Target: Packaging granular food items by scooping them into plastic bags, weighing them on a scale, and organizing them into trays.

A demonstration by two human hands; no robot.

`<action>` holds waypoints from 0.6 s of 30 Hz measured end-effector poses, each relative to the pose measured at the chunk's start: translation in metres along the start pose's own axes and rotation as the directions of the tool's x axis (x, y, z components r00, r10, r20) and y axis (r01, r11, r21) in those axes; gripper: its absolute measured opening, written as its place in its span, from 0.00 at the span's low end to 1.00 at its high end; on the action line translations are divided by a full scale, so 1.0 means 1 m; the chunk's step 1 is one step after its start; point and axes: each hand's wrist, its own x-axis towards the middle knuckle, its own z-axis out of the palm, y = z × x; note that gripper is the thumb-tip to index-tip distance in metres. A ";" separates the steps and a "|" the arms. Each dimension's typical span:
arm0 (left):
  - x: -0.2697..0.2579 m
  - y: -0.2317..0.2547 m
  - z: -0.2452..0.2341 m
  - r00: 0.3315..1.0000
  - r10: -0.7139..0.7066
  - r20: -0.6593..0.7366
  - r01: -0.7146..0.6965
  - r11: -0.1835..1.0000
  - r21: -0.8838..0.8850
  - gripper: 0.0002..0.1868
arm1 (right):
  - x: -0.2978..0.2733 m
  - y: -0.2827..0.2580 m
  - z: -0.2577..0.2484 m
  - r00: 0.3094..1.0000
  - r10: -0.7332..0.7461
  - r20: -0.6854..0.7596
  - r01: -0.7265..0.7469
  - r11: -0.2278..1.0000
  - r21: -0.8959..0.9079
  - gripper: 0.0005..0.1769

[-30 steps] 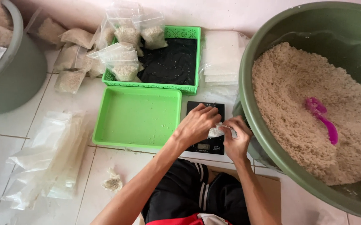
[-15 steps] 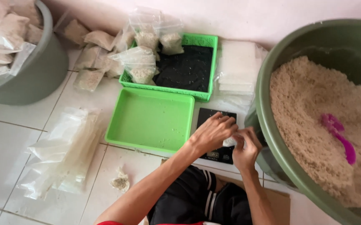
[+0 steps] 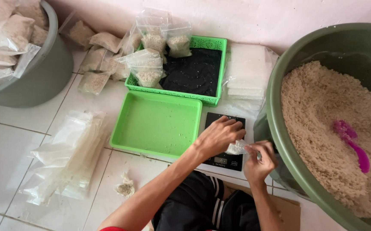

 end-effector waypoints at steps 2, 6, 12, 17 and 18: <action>-0.002 -0.006 0.011 1.000 0.013 -0.008 -0.013 1.000 0.001 0.17 | 0.001 -0.003 0.001 1.000 0.011 0.004 -0.011 1.000 -0.010 0.11; 0.002 -0.010 0.002 0.996 0.042 0.076 -0.036 0.996 -0.082 0.07 | 0.002 -0.048 0.001 0.979 0.199 0.045 -0.177 0.939 -0.295 0.17; 0.023 -0.067 -0.034 0.996 -0.073 0.041 0.077 0.991 -0.109 0.09 | -0.061 -0.070 0.006 0.905 0.411 0.113 -0.393 0.907 -0.154 0.28; 0.052 -0.152 -0.088 0.992 -0.110 -0.060 0.112 0.993 0.030 0.13 | -0.093 -0.035 0.022 0.854 0.451 0.260 -0.376 0.880 -0.291 0.28; 0.055 -0.171 -0.095 0.985 -0.159 -0.064 0.163 0.985 0.055 0.14 | -0.096 -0.034 0.027 0.842 0.472 0.261 -0.389 0.867 -0.312 0.27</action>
